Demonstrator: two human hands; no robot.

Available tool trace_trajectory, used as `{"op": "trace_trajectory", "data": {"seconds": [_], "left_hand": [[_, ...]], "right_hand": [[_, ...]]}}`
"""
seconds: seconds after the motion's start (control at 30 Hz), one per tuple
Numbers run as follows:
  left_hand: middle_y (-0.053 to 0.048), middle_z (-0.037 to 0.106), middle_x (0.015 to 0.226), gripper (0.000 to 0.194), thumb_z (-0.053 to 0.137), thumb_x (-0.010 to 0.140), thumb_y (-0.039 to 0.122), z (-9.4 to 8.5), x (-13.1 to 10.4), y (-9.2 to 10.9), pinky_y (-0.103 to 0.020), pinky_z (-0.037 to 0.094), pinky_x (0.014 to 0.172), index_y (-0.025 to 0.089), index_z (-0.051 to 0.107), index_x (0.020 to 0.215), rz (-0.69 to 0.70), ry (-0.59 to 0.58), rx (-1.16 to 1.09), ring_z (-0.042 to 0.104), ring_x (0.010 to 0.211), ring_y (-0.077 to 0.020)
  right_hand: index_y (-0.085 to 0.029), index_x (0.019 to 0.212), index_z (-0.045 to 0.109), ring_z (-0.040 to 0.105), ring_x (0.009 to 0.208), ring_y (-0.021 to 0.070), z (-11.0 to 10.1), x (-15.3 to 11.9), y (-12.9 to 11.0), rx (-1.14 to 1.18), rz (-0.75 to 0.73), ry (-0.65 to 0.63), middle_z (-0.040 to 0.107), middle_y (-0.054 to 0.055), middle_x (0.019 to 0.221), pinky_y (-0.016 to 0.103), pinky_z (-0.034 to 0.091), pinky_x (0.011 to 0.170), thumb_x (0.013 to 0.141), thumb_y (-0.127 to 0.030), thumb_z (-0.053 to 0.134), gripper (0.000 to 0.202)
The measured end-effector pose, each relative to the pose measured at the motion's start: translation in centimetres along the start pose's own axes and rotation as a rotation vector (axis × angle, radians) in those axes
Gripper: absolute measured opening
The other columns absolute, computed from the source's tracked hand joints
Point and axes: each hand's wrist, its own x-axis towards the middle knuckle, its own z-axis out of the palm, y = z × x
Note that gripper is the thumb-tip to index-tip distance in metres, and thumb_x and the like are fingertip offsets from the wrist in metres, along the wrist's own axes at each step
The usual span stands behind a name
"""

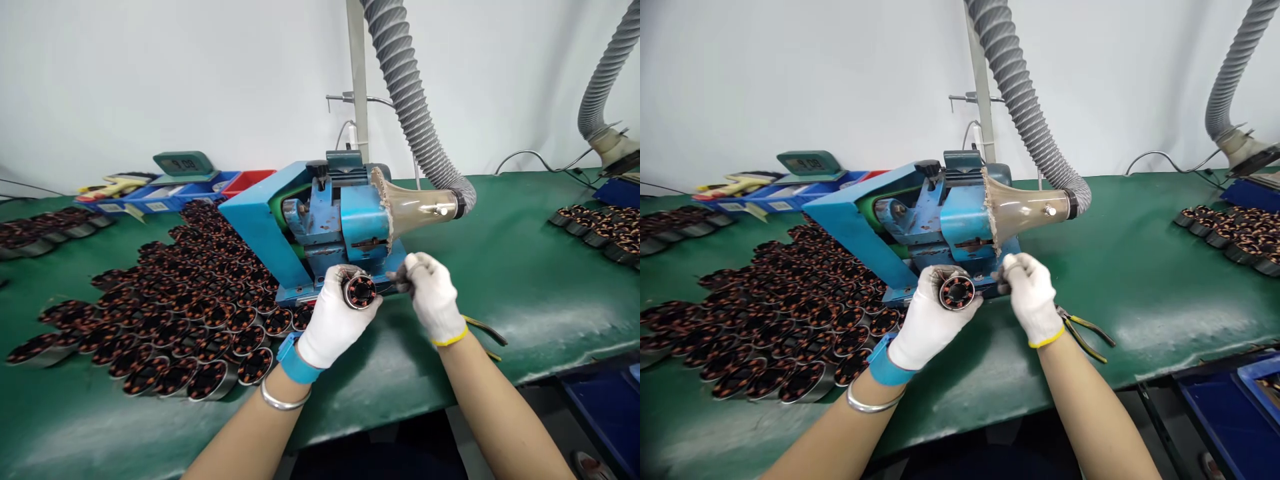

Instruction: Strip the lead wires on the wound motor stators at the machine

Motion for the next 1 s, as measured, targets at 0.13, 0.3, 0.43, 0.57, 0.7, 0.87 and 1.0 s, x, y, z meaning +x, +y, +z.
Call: {"op": "trace_trajectory", "data": {"seconds": [0.13, 0.3, 0.43, 0.57, 0.7, 0.87, 1.0], "left_hand": [[-0.001, 0.058, 0.089, 0.039, 0.072, 0.068, 0.021, 0.2, 0.1, 0.0, -0.031, 0.052, 0.076, 0.020, 0.045, 0.097, -0.042, 0.040, -0.018, 0.061, 0.079, -0.0153], [-0.002, 0.058, 0.093, 0.041, 0.070, 0.071, 0.023, 0.3, -0.3, 0.1, -0.032, 0.052, 0.079, 0.020, 0.046, 0.103, -0.075, 0.004, -0.032, 0.062, 0.082, -0.0159], [-0.001, 0.058, 0.092, 0.042, 0.071, 0.070, 0.023, 0.4, -0.5, 0.3, -0.034, 0.052, 0.081, 0.021, 0.047, 0.103, -0.112, 0.028, 0.011, 0.061, 0.083, -0.0165], [-0.003, 0.059, 0.096, 0.040, 0.069, 0.074, 0.025, 0.6, -0.8, 0.2, -0.035, 0.053, 0.081, 0.021, 0.046, 0.107, -0.110, -0.058, -0.041, 0.062, 0.086, -0.0177], [-0.003, 0.060, 0.095, 0.041, 0.071, 0.071, 0.024, 1.1, -1.4, 0.4, -0.038, 0.053, 0.082, 0.021, 0.046, 0.105, -0.098, -0.052, -0.027, 0.063, 0.086, -0.0193], [-0.012, 0.054, 0.130, 0.058, 0.065, 0.079, 0.028, 1.0, -1.9, -0.4, -0.048, 0.042, 0.106, 0.020, 0.040, 0.130, -0.123, -0.053, -0.134, 0.055, 0.121, -0.0270], [-0.012, 0.055, 0.132, 0.058, 0.068, 0.078, 0.030, 1.2, -1.3, -1.1, -0.047, 0.043, 0.107, 0.021, 0.045, 0.130, -0.156, -0.016, -0.253, 0.055, 0.123, -0.0268]], "right_hand": [[-0.020, 0.067, 0.052, 0.047, 0.055, 0.0108, -0.1, 0.1, -0.4, -0.113, 0.043, -0.052, 0.051, -0.004, 0.060, 0.025, 0.039, 0.055, 0.087, -0.047, 0.054, 0.033], [-0.020, 0.067, 0.053, 0.050, 0.058, 0.0117, 0.2, -0.2, -0.3, -0.117, 0.034, -0.161, 0.053, -0.003, 0.061, 0.024, 0.041, 0.056, 0.083, -0.044, 0.058, 0.029], [-0.020, 0.070, 0.055, 0.052, 0.056, 0.0119, -0.4, 0.9, 0.3, 0.084, 0.092, 0.090, 0.056, -0.003, 0.062, 0.027, 0.046, 0.059, 0.077, -0.047, 0.063, 0.029], [-0.018, 0.079, 0.066, 0.055, 0.061, 0.0125, 0.6, 0.3, 0.5, -0.015, 0.122, -0.107, 0.062, -0.001, 0.067, 0.025, 0.045, 0.058, 0.073, -0.039, 0.068, 0.022], [-0.019, 0.073, 0.061, 0.048, 0.053, 0.0095, 1.4, 0.2, 0.9, 0.204, 0.139, 0.064, 0.056, -0.004, 0.061, 0.024, 0.044, 0.053, 0.073, -0.042, 0.064, 0.024], [-0.020, 0.086, 0.061, 0.061, 0.070, 0.0152, 0.8, 0.5, 1.0, 0.222, 0.151, 0.172, 0.063, 0.000, 0.077, 0.030, 0.053, 0.067, 0.071, -0.047, 0.067, 0.031], [-0.017, 0.113, 0.062, 0.063, 0.103, 0.0242, 1.9, -1.0, 0.5, -0.181, 0.010, -0.080, 0.065, 0.009, 0.111, 0.038, 0.051, 0.095, 0.059, -0.033, 0.080, 0.059]]}}
